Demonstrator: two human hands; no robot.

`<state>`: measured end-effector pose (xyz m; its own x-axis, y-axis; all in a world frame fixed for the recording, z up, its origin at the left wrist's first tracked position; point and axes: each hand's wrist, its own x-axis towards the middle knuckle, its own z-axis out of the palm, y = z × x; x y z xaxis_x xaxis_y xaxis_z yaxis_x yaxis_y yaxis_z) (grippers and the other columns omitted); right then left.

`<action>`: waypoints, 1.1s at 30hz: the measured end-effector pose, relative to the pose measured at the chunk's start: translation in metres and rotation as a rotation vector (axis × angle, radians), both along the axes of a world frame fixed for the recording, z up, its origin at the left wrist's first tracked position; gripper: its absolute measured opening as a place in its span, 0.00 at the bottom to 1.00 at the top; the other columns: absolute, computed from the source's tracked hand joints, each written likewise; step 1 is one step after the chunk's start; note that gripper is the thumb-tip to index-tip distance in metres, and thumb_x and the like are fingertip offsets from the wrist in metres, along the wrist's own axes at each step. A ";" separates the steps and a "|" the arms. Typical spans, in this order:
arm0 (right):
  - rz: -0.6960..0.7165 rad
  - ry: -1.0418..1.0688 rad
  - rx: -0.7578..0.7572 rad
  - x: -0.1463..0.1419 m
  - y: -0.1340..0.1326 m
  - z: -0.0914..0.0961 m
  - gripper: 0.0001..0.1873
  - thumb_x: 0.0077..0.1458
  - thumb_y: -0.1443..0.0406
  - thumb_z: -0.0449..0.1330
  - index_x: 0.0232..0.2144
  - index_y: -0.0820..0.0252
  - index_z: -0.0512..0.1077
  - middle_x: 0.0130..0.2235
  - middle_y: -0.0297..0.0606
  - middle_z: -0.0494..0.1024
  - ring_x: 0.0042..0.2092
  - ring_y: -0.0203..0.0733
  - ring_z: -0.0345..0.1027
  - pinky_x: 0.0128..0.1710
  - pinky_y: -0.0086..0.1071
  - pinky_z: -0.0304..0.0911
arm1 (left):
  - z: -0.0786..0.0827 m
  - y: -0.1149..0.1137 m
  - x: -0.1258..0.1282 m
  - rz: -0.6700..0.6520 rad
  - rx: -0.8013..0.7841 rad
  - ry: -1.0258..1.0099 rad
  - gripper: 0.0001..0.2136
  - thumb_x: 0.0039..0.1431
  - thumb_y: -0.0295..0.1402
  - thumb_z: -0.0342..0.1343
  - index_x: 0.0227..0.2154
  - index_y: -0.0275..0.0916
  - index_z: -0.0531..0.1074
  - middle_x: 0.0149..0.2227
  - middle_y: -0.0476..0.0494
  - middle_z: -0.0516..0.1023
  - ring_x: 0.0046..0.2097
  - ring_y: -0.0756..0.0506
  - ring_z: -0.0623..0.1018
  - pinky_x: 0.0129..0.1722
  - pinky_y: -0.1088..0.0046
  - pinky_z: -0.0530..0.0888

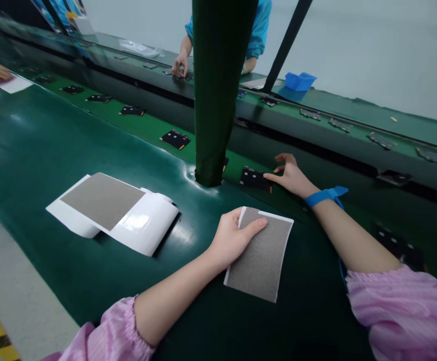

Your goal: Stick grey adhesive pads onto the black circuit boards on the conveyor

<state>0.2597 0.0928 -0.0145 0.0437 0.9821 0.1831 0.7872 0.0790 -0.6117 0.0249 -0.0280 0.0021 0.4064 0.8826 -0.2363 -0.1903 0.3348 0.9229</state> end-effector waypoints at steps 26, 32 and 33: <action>0.474 -0.224 0.169 -0.067 -0.095 0.061 0.16 0.61 0.56 0.49 0.27 0.55 0.69 0.40 0.45 0.69 0.43 0.51 0.66 0.39 0.46 0.64 | 0.004 0.004 -0.001 0.043 -0.084 -0.118 0.20 0.45 0.48 0.62 0.30 0.35 0.71 0.26 0.50 0.69 0.27 0.52 0.67 0.28 0.76 0.62; 0.467 -0.028 -0.036 -0.059 -0.089 0.068 0.16 0.60 0.52 0.51 0.27 0.54 0.69 0.41 0.42 0.68 0.40 0.45 0.66 0.39 0.41 0.66 | 0.005 0.006 -0.002 0.029 -0.125 -0.120 0.18 0.45 0.46 0.63 0.28 0.35 0.71 0.25 0.50 0.70 0.26 0.53 0.67 0.27 0.77 0.62; 0.453 -0.006 -0.061 -0.057 -0.085 0.069 0.17 0.59 0.51 0.52 0.27 0.54 0.69 0.41 0.42 0.68 0.40 0.45 0.66 0.39 0.40 0.66 | 0.006 0.006 -0.002 0.027 -0.134 -0.126 0.18 0.45 0.46 0.63 0.29 0.35 0.71 0.25 0.50 0.70 0.26 0.53 0.68 0.28 0.77 0.63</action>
<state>0.2032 0.0077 0.0541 -0.3940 0.9108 0.1236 0.6848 0.3806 -0.6214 0.0224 -0.0221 0.0078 0.4170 0.8576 -0.3010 -0.3121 0.4461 0.8388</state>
